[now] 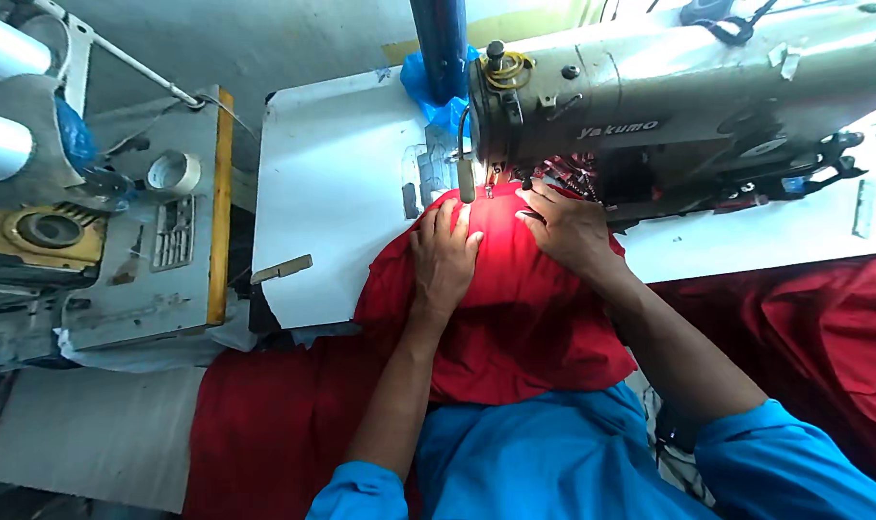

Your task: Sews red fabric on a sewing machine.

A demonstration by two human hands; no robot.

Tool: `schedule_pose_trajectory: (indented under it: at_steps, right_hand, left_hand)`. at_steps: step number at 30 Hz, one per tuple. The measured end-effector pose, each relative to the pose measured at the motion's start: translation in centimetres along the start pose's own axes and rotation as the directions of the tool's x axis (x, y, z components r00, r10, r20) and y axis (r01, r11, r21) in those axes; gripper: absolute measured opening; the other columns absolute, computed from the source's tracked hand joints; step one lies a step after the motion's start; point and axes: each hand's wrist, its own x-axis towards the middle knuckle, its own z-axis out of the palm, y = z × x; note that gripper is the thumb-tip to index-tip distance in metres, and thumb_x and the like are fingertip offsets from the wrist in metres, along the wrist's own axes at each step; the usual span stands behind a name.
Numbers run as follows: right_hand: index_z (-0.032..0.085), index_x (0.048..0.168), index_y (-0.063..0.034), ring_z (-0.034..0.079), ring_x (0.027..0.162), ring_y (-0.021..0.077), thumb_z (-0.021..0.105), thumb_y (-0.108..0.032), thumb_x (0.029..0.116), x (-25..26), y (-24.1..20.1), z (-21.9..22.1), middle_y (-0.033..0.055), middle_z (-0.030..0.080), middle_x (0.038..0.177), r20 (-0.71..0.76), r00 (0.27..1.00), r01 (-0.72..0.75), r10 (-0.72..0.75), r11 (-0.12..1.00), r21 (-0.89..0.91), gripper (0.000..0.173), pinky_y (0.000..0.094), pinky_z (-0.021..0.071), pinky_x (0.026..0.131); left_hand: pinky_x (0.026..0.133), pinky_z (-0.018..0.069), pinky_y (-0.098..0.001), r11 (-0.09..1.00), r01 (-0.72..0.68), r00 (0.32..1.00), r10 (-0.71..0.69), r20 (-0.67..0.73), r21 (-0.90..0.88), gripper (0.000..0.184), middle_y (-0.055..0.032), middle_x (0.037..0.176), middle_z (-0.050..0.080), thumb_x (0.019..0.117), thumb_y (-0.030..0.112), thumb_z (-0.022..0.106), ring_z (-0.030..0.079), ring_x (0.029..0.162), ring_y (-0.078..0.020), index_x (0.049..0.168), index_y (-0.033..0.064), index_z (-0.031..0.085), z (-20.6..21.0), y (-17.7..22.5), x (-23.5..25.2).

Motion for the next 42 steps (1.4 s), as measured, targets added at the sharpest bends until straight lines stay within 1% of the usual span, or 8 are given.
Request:
schedule_pose_trajectory:
  at_steps: [6,10,15,19,24,30,36,42]
  right_hand:
    - [0.068,0.137,-0.0210,0.072,0.085,0.0256,0.055,-0.033,0.1045,-0.5,-0.3,0.2,-0.0010,0.061,0.146,-0.031,0.999,0.008,-0.009,0.999,-0.034,0.037,0.0494,0.0571,0.064]
    - [0.070,0.134,-0.0187,0.073,0.094,0.0243,0.060,-0.027,0.1025,-1.0,-0.5,-0.7,0.0000,0.061,0.147,-0.071,0.997,0.021,-0.018,0.998,0.053,0.033,0.0499,0.0595,0.072]
    - [0.076,0.109,-0.0118,0.073,0.094,0.0295,0.064,-0.021,0.0990,0.3,0.4,-3.2,0.0100,0.074,0.112,-0.195,0.947,-0.234,0.255,0.964,0.126,0.017,0.0532,0.0590,0.077]
    - [0.075,0.107,-0.0099,0.069,0.101,0.0348,0.064,-0.033,0.0988,3.7,1.0,-3.5,0.0139,0.070,0.108,-0.014,0.908,-0.415,0.418,0.905,0.096,0.027,0.0594,0.0557,0.082]
    - [0.076,0.105,-0.0104,0.070,0.105,0.0332,0.063,-0.030,0.0974,5.0,0.8,-1.6,0.0129,0.074,0.110,-0.043,0.916,-0.397,0.399,0.916,0.059,0.025,0.0588,0.0561,0.083]
    - [0.074,0.105,-0.0086,0.069,0.096,0.0300,0.062,-0.033,0.0980,2.2,2.8,-4.0,0.0118,0.071,0.104,-0.102,0.843,-0.477,0.528,0.821,0.314,0.028,0.0579,0.0557,0.083]
    - [0.068,0.111,-0.0125,0.065,0.070,0.0167,0.062,-0.037,0.1035,-5.0,2.4,-5.0,0.0057,0.068,0.089,-0.262,0.812,-0.321,0.522,0.773,0.547,0.026,0.0385,0.0571,0.061]
    - [0.070,0.111,-0.0062,0.067,0.079,0.0140,0.066,-0.022,0.1021,-5.8,1.9,-4.4,0.0088,0.067,0.097,-0.463,0.807,-0.145,0.367,0.883,0.447,0.018,0.0302,0.0592,0.068]
  left_hand:
    - [0.102,0.0417,-0.0590,1.000,-0.008,1.000,0.008,0.009,0.029,0.054,-0.0046,0.159,0.043,0.1080,0.049,0.036,0.041,0.143,-0.0311,0.152,0.0220,0.051,0.1,0.0,0.1]
    - [0.105,0.0409,-0.0585,1.000,-0.021,1.000,0.021,-0.013,-0.006,0.051,-0.0030,0.158,0.046,0.1073,0.049,0.039,0.042,0.143,-0.0295,0.148,0.0235,0.056,0.1,-0.2,0.1]
    - [0.110,0.0402,-0.0548,0.996,-0.026,0.998,0.021,-0.060,-0.091,0.046,-0.0042,0.153,0.050,0.1059,0.046,0.047,0.044,0.142,-0.0282,0.139,0.0201,0.064,0.2,-0.4,-0.2]
    - [0.111,0.0397,-0.0522,0.996,-0.027,0.997,0.020,-0.080,-0.086,0.045,-0.0020,0.152,0.052,0.1050,0.048,0.047,0.044,0.142,-0.0260,0.138,0.0223,0.066,0.4,-0.6,-0.1]
    - [0.112,0.0393,-0.0511,0.994,-0.026,0.995,0.016,-0.097,-0.104,0.044,-0.0014,0.150,0.053,0.1044,0.048,0.049,0.046,0.140,-0.0244,0.136,0.0228,0.067,0.5,-0.8,-0.1]
    - [0.112,0.0397,-0.0497,0.991,-0.032,0.994,0.018,-0.109,-0.127,0.043,-0.0010,0.150,0.054,0.1040,0.048,0.051,0.046,0.139,-0.0234,0.135,0.0231,0.068,0.4,-0.9,-0.1]
    - [0.114,0.0408,-0.0466,0.970,-0.082,0.978,0.034,-0.204,-0.231,0.036,-0.0045,0.143,0.060,0.1033,0.039,0.058,0.052,0.135,-0.0226,0.128,0.0168,0.072,0.3,-1.0,-0.2]
    - [0.101,0.0546,-0.0352,0.862,-0.217,0.938,0.055,-0.342,-0.459,0.021,-0.0061,0.120,0.071,0.1005,0.016,0.065,0.066,0.115,-0.0165,0.118,0.0078,0.075,-1.0,2.9,-1.4]
